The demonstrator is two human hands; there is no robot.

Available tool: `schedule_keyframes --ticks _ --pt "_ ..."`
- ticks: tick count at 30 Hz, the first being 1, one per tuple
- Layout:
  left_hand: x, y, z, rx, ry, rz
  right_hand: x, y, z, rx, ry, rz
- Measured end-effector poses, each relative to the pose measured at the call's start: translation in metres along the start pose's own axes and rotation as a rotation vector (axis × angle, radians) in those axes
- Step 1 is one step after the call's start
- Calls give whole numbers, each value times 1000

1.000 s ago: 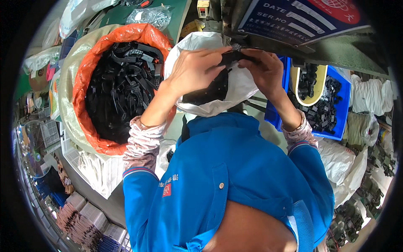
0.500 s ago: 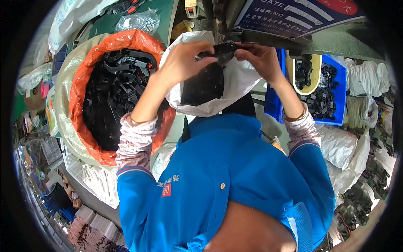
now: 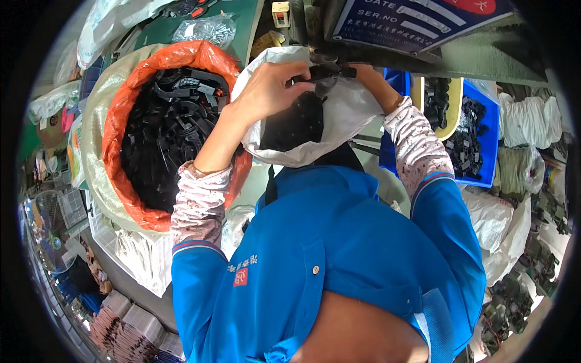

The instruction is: The person repeatedly picks small black plastic parts from a blue bin, attaches a spring to each part by hand, and places the assembled units into a white bag. The cycle continues with consistent hand movements and no visible tool use.

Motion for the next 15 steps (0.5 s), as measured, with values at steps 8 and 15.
schedule_keyframes --ticks 8,15 --pt "31 38 6 -90 346 480 -16 33 59 153 -43 9" --pt "121 40 -60 -93 -209 546 -22 27 62 -72 8 40"
Point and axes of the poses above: each hand's wrist, its own x-axis away from the middle knuckle, its own y-axis out of the palm, z = x × y, the point moved 2 cm from there along -x, towards the middle knuckle, and after that the axes turned 2 degrees about -x, right-handed, at the moved point
